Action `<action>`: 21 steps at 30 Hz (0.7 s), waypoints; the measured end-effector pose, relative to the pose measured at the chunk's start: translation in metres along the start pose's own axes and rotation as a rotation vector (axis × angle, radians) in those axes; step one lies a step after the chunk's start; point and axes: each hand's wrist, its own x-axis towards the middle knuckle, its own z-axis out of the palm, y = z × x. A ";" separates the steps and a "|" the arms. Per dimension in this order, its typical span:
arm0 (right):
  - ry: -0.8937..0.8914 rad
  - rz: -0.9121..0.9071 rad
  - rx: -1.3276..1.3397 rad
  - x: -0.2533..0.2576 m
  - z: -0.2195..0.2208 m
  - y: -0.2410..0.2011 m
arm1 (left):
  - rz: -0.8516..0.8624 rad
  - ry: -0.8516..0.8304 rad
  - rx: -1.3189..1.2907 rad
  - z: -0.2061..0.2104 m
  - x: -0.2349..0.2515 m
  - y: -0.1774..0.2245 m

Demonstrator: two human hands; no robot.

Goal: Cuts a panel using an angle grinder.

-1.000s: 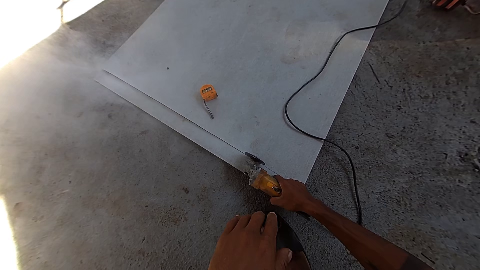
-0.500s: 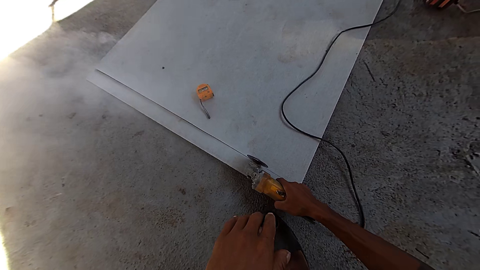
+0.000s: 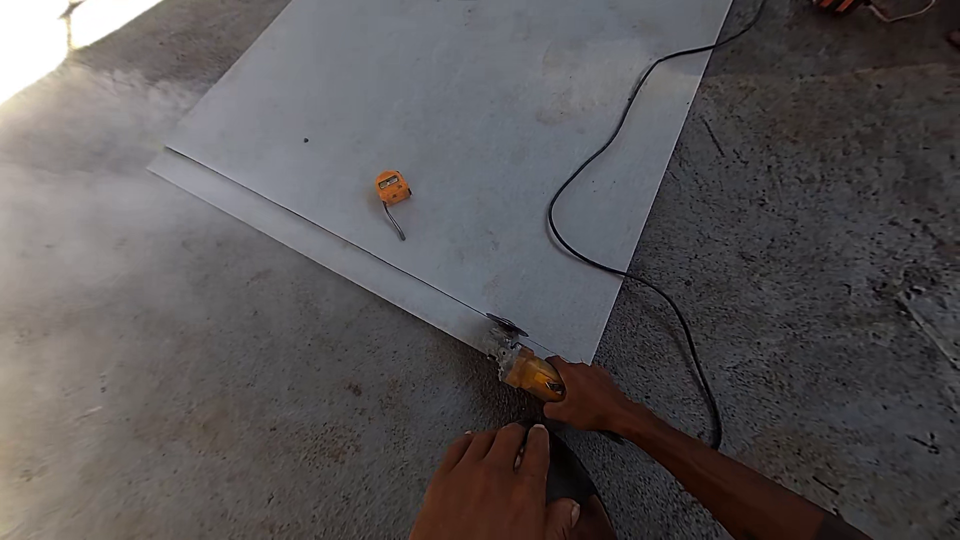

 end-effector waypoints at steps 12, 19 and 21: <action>-0.002 0.020 0.002 -0.002 0.001 0.007 | 0.009 0.022 -0.011 0.001 -0.003 -0.008; -0.016 0.027 -0.016 -0.011 0.000 0.014 | -0.007 0.010 -0.016 0.000 0.000 -0.013; -0.028 0.035 -0.024 -0.014 0.000 0.017 | -0.008 0.003 -0.015 0.000 0.001 -0.014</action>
